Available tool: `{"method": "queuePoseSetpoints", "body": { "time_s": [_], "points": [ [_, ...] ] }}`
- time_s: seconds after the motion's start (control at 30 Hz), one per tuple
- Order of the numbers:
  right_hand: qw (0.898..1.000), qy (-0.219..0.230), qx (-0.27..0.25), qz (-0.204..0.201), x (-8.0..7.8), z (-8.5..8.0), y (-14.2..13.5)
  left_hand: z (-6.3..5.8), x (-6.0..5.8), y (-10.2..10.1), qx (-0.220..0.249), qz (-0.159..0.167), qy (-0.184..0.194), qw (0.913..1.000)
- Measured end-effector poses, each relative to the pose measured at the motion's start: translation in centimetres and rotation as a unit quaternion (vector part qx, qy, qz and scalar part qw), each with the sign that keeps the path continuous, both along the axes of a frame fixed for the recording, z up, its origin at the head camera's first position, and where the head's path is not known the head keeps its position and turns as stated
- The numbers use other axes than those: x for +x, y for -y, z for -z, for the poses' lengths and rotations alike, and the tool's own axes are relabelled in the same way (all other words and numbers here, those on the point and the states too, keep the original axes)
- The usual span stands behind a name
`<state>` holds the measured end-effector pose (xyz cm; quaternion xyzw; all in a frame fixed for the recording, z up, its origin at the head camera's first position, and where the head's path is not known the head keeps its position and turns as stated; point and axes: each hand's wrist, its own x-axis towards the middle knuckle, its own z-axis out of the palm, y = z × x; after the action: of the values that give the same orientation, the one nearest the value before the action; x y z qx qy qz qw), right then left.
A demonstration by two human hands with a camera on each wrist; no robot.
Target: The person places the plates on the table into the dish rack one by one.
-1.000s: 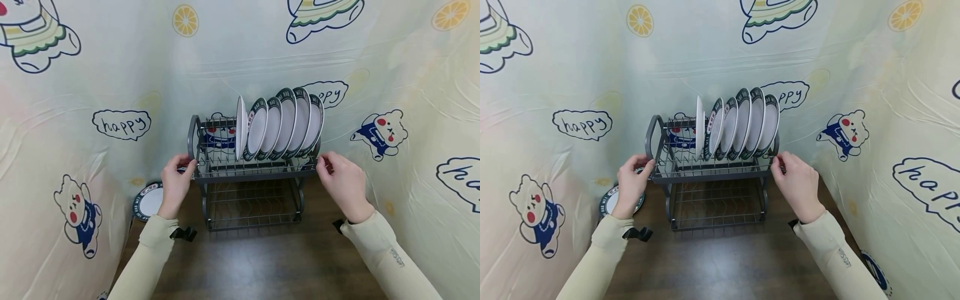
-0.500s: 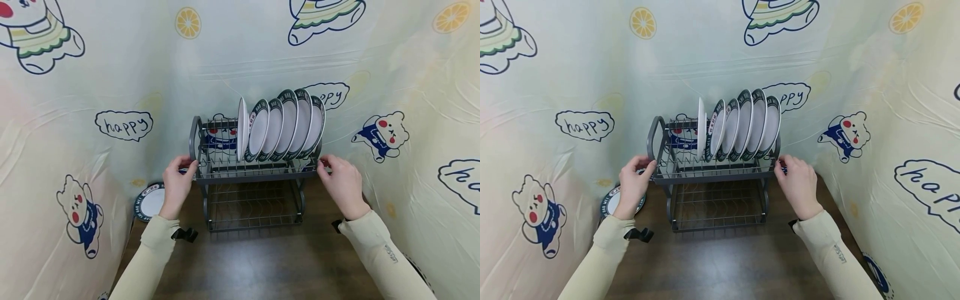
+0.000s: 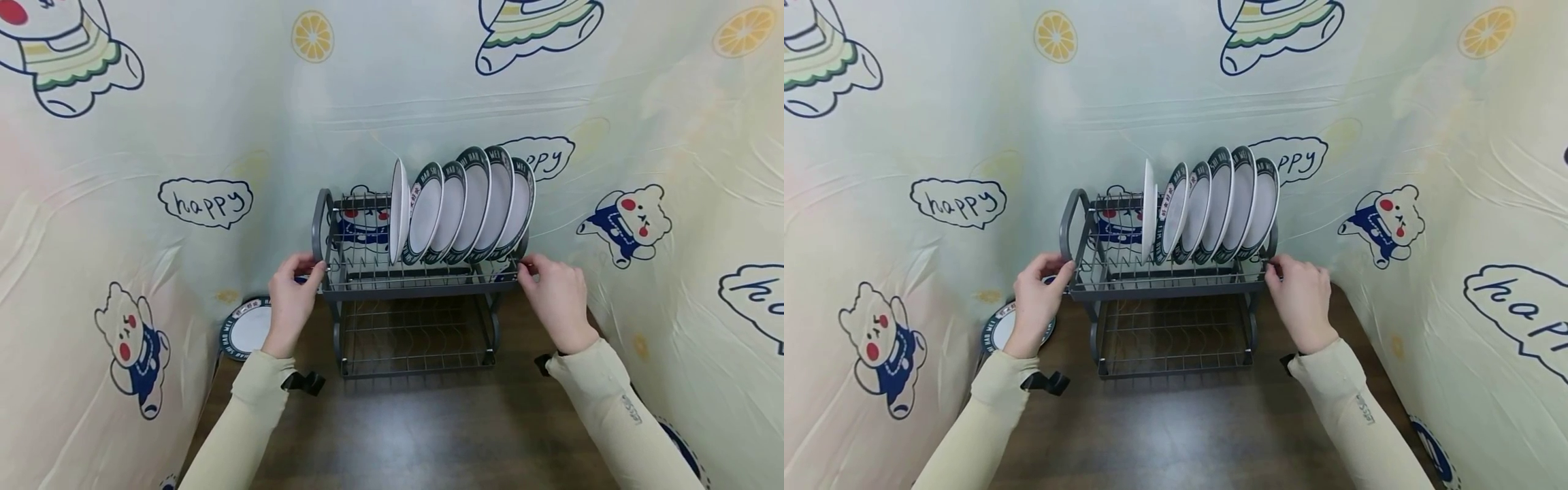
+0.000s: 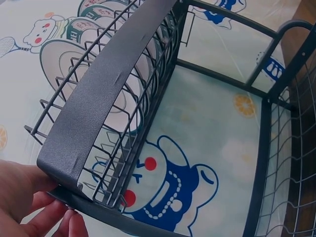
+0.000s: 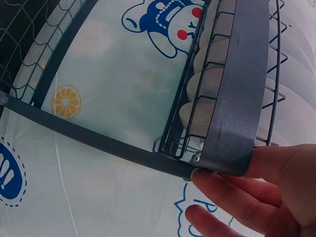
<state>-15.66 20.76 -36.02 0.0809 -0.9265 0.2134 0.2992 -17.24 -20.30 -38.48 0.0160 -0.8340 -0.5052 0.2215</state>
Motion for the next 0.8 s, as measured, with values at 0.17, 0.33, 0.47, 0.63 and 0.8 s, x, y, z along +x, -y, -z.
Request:
{"method": "queuePoseSetpoints", "body": {
  "time_s": [0.17, 0.33, 0.47, 0.63, 0.8],
  "points": [
    [1.000, 0.011, -0.011, 0.008, 0.0, -0.2, 0.3, 0.0, 0.0, 0.1, -0.001, 0.001, 0.006, 1.0000],
    [0.998, 0.042, -0.041, 0.011, 0.0, -0.2, 0.3, 0.3, 0.0, 0.6, 0.012, 0.010, 0.008, 0.9998],
    [0.996, 0.060, -0.061, 0.015, 0.0, -0.2, 0.3, 1.1, 0.4, 1.1, -0.009, 0.008, -0.018, 0.9998],
    [0.994, 0.078, -0.078, 0.016, -0.1, 0.0, 0.0, 3.0, 1.2, 2.1, -0.058, -0.015, -0.024, 0.9979],
    [0.991, 0.093, -0.091, 0.012, -0.2, 0.2, -0.1, 5.6, 2.3, 3.8, -0.079, -0.035, 0.018, 0.9961]
  ]
}}
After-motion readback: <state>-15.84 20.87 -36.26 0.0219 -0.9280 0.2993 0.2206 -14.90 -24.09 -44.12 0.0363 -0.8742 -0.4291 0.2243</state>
